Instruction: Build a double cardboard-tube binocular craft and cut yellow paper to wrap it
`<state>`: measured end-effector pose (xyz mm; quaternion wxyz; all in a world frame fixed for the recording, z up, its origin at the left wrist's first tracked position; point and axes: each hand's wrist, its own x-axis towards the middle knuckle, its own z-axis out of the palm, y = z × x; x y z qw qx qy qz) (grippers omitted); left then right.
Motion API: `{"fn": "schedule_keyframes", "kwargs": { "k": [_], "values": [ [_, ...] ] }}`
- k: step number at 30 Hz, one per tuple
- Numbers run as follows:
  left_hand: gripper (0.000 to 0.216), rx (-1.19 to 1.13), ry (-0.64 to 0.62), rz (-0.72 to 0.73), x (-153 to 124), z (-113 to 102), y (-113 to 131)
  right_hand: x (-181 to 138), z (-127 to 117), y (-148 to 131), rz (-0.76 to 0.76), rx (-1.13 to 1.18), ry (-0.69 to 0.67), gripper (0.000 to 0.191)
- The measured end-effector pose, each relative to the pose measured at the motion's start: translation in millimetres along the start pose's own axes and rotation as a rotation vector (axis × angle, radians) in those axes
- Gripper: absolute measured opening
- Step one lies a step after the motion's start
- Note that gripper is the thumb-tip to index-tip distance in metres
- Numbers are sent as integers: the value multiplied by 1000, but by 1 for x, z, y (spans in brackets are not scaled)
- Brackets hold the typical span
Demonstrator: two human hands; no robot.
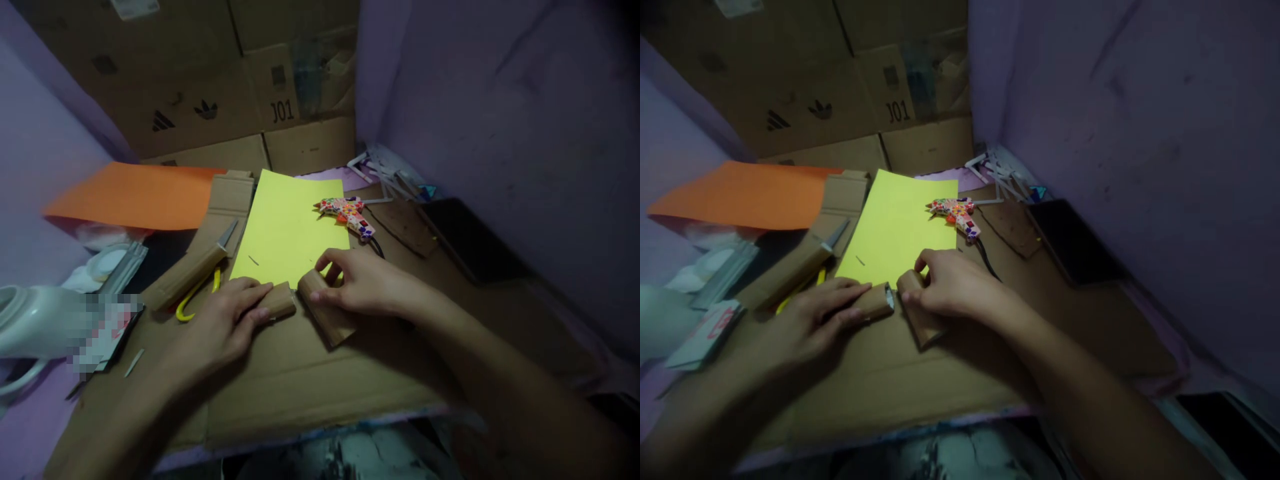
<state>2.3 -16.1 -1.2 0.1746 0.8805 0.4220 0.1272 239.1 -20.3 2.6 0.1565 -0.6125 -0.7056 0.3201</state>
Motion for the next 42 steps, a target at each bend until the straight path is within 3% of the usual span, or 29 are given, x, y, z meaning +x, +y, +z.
{"fn": "schedule_keyframes", "kwargs": {
  "k": [9,21,28,30,33,36,39,42],
  "values": [
    [31,296,46,107,-3,4,7,-1,0,2,-20,-34,14,42],
    [31,349,37,106,-3,7,6,1,0,0,-9,-29,8,36],
    [29,317,-74,16,1,0,13,-2,1,0,-7,-56,3,38],
    [30,318,-77,-5,2,-2,14,-3,3,-3,-78,-80,96,41],
    [30,338,-95,-12,2,-2,14,-2,9,-14,-323,-138,200,53],
    [26,353,-88,9,0,-1,14,5,17,-31,-514,-253,106,53],
    [23,318,-66,7,-5,-1,10,13,25,-42,-525,-350,-8,30],
    [28,201,-57,15,-16,-6,1,17,28,-46,-468,-372,-15,26]
  ]
}}
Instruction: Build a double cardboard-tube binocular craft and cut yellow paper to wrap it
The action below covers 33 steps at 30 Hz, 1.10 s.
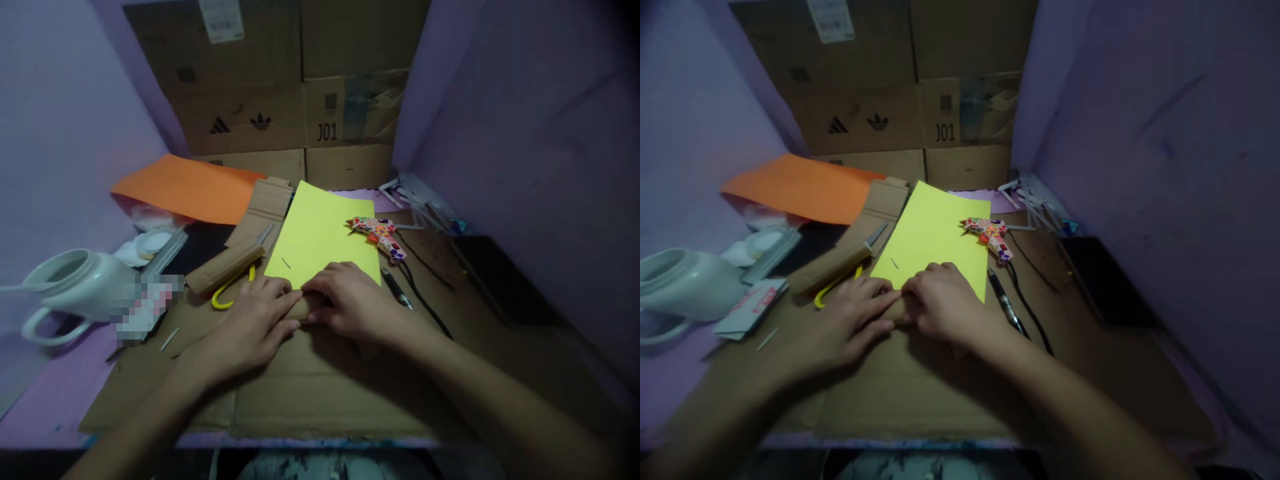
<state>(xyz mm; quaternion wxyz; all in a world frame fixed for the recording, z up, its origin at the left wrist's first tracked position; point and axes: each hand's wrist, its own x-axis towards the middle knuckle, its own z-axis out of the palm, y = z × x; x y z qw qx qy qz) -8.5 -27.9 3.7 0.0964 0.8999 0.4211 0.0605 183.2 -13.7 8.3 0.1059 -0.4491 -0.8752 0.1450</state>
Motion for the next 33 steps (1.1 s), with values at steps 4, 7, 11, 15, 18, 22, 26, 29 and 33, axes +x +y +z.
{"fn": "schedule_keyframes", "kwargs": {
  "k": [4,7,11,15,18,22,26,29,33],
  "values": [
    [33,-108,33,-50,-15,-4,-14,0,2,0,22,-50,-5,26],
    [28,-202,54,-60,-17,0,-19,3,4,0,6,-92,-20,22],
    [25,-288,133,-17,-15,10,-22,9,8,1,-7,-147,-33,18],
    [24,-292,184,13,-17,17,-23,11,8,2,-50,-176,-63,19],
    [28,-284,192,22,-20,19,-24,9,7,2,-68,-186,-64,17],
    [37,-219,204,48,-19,19,-25,7,5,0,-96,-177,-69,19],
    [37,-185,192,33,-16,17,-24,6,4,0,-115,-180,-85,29],
    [33,-199,188,15,-15,14,-20,6,5,1,-130,-160,-93,30],
    [26,-206,178,-14,-16,14,-12,5,3,2,-167,-99,-88,29]
  ]
}}
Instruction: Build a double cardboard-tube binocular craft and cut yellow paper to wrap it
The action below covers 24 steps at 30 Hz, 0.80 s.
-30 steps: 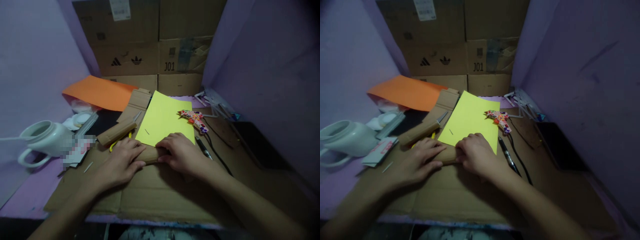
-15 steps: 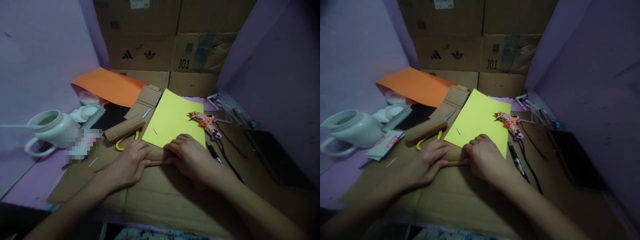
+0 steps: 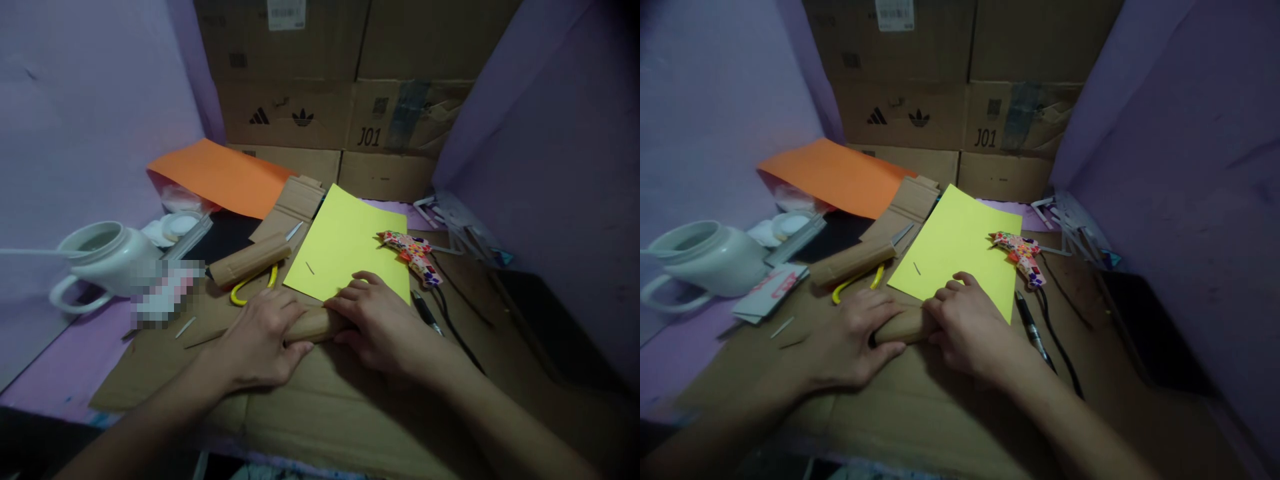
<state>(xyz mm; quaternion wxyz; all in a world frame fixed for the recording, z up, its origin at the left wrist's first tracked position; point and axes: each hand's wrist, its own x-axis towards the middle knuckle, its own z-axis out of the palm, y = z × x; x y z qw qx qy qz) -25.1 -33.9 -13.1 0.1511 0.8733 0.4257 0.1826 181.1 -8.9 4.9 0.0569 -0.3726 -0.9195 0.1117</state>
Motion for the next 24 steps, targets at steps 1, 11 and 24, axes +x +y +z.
{"fn": "schedule_keyframes", "kwargs": {
  "k": [1,11,24],
  "values": [
    [24,-1,4,-6,0,1,2,0,-1,0,-13,18,-1,29],
    [13,-4,-142,-188,-2,-14,13,-6,-6,-1,-50,142,-2,30],
    [23,-59,-14,-122,-6,-25,6,-11,-1,-4,-7,299,76,42]
  ]
}}
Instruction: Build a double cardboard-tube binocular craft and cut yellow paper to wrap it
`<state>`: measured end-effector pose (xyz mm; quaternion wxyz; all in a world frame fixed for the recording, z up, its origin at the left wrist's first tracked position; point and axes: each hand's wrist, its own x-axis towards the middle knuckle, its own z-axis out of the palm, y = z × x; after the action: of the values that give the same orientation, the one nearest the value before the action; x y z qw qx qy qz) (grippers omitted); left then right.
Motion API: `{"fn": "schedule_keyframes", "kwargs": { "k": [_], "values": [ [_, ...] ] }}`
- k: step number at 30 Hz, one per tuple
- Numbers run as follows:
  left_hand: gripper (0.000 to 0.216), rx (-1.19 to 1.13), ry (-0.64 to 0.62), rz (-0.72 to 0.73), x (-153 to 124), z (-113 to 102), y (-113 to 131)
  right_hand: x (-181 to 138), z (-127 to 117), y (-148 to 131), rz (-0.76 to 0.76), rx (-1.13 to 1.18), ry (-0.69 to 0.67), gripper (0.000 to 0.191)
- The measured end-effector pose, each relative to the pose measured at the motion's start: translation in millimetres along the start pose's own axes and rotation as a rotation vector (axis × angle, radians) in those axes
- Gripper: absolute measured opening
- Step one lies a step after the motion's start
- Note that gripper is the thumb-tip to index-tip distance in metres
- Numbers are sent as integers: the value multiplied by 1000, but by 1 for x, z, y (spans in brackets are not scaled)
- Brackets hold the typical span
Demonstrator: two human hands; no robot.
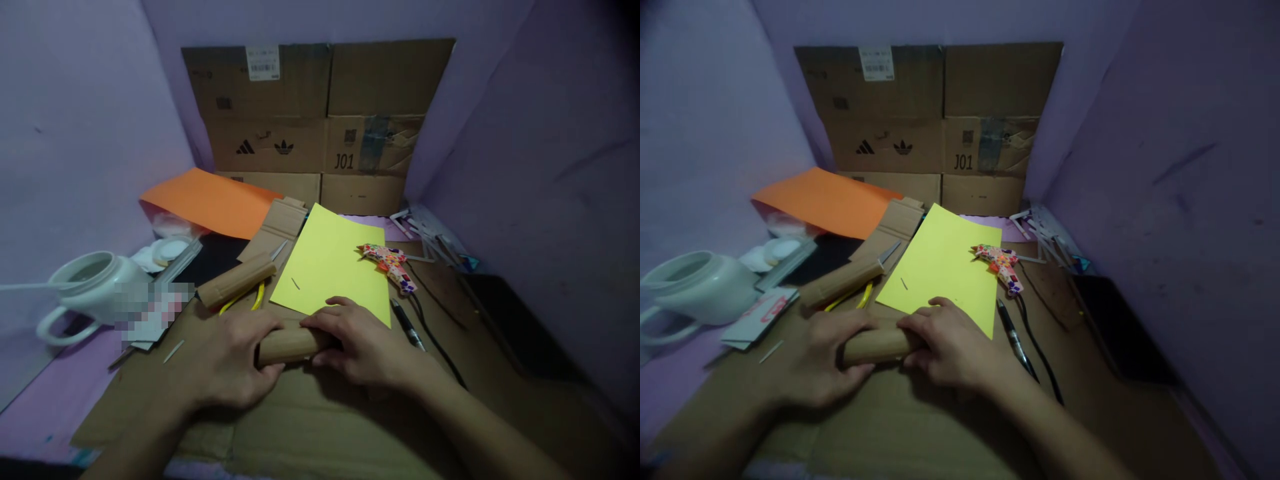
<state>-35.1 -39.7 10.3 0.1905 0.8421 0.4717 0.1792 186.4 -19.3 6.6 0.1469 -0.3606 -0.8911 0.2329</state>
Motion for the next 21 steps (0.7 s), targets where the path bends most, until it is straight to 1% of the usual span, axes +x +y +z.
{"fn": "schedule_keyframes", "kwargs": {
  "k": [1,3,5,6,7,9,11,12,15,19,21],
  "values": [
    [24,-31,57,-38,-1,-5,-2,-1,1,1,4,40,46,45],
    [26,-168,155,-180,-1,-14,-7,-2,2,6,35,199,205,55],
    [32,-486,178,-357,1,-20,-9,-2,0,12,69,443,385,66],
    [35,-698,171,-427,3,-20,-9,-1,-1,15,83,577,451,69],
    [37,-916,150,-488,6,-19,-8,-1,-3,17,91,703,489,72],
    [39,-1250,103,-610,14,-12,-1,1,-6,19,99,896,488,75],
    [35,-1425,18,-747,23,-2,8,2,-8,17,120,1012,439,79],
    [33,-1480,-29,-790,27,2,12,3,-8,16,132,1044,416,82],
    [30,-1570,-148,-837,38,10,20,2,-7,14,144,1093,407,87],
    [33,-1607,-248,-888,45,11,20,-1,-7,16,85,1111,401,88],
    [35,-1606,-275,-909,47,11,17,-1,-7,17,64,1081,373,83]
  ]
}}
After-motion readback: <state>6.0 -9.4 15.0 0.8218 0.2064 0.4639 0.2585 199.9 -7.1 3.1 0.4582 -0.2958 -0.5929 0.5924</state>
